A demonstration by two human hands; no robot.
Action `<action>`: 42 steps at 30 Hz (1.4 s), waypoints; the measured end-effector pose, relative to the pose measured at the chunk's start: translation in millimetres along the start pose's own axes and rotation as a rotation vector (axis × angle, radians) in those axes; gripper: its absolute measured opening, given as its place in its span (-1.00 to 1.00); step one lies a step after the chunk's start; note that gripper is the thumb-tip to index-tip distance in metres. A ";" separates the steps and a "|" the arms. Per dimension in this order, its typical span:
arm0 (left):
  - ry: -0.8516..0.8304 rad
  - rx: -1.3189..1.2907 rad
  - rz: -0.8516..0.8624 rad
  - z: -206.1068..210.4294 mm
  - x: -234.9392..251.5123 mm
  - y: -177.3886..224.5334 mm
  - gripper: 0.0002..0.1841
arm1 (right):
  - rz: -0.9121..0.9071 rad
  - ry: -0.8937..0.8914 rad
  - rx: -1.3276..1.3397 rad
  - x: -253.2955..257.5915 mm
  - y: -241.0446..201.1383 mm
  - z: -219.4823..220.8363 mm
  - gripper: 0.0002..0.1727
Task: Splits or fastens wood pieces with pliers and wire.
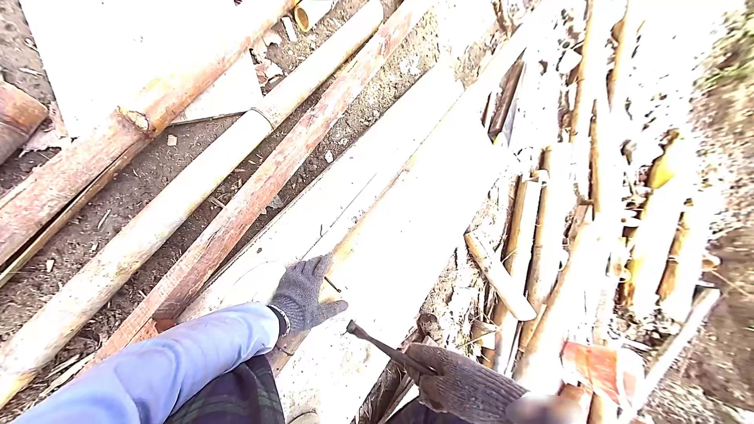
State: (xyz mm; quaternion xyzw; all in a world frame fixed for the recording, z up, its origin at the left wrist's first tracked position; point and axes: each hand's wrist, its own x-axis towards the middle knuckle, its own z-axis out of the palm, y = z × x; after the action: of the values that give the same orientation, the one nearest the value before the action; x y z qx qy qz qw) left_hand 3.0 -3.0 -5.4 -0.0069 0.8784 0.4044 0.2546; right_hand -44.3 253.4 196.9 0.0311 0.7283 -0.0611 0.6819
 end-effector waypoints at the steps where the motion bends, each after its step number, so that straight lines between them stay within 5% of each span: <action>1: -0.017 -0.005 -0.013 -1.3 -0.3 1.0 0.25 | -0.001 -0.051 0.031 -5.5 -2.4 -0.6 -0.80; 5: -0.026 0.010 -0.022 -1.8 0.7 2.2 0.32 | 0.018 0.023 -0.017 -10.7 1.2 4.9 -0.81; 9: 0.001 -0.004 0.001 0.3 1.3 -0.7 0.10 | 0.201 0.292 -0.199 -1.6 24.9 7.6 -0.74; 14: 0.008 0.000 0.002 0.9 0.7 -0.9 0.07 | -0.026 0.226 0.760 9.2 73.3 39.1 -0.61; 18: 0.008 0.016 -0.005 0.9 1.1 0.2 0.05 | 0.055 0.380 0.560 12.3 56.7 67.5 -0.36; 24: 0.043 0.047 0.008 7.8 0.2 -4.7 0.05 | -0.106 0.580 1.250 35.5 57.2 98.5 -0.36; 28: 0.060 0.056 0.014 7.2 2.4 -4.9 0.05 | -0.031 0.747 1.270 40.3 56.4 102.4 -0.36; 32: 0.065 0.076 0.004 9.0 2.2 -5.9 0.08 | -0.005 0.906 1.573 55.4 38.5 111.8 -0.56; 36: 0.004 0.123 -0.065 4.9 3.2 0.8 0.42 | 0.190 0.781 1.006 60.9 21.8 149.2 -0.35; 42: 0.019 0.112 -0.082 6.1 2.9 1.3 0.32 | 0.325 0.353 0.531 111.0 -52.8 203.5 -0.09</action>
State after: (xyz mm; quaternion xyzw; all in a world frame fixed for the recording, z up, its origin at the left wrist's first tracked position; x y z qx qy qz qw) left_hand 2.9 2.7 -9.2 -0.0326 0.9011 0.3436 0.2625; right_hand 142.7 170.1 75.9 0.3327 0.7791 -0.1324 0.5146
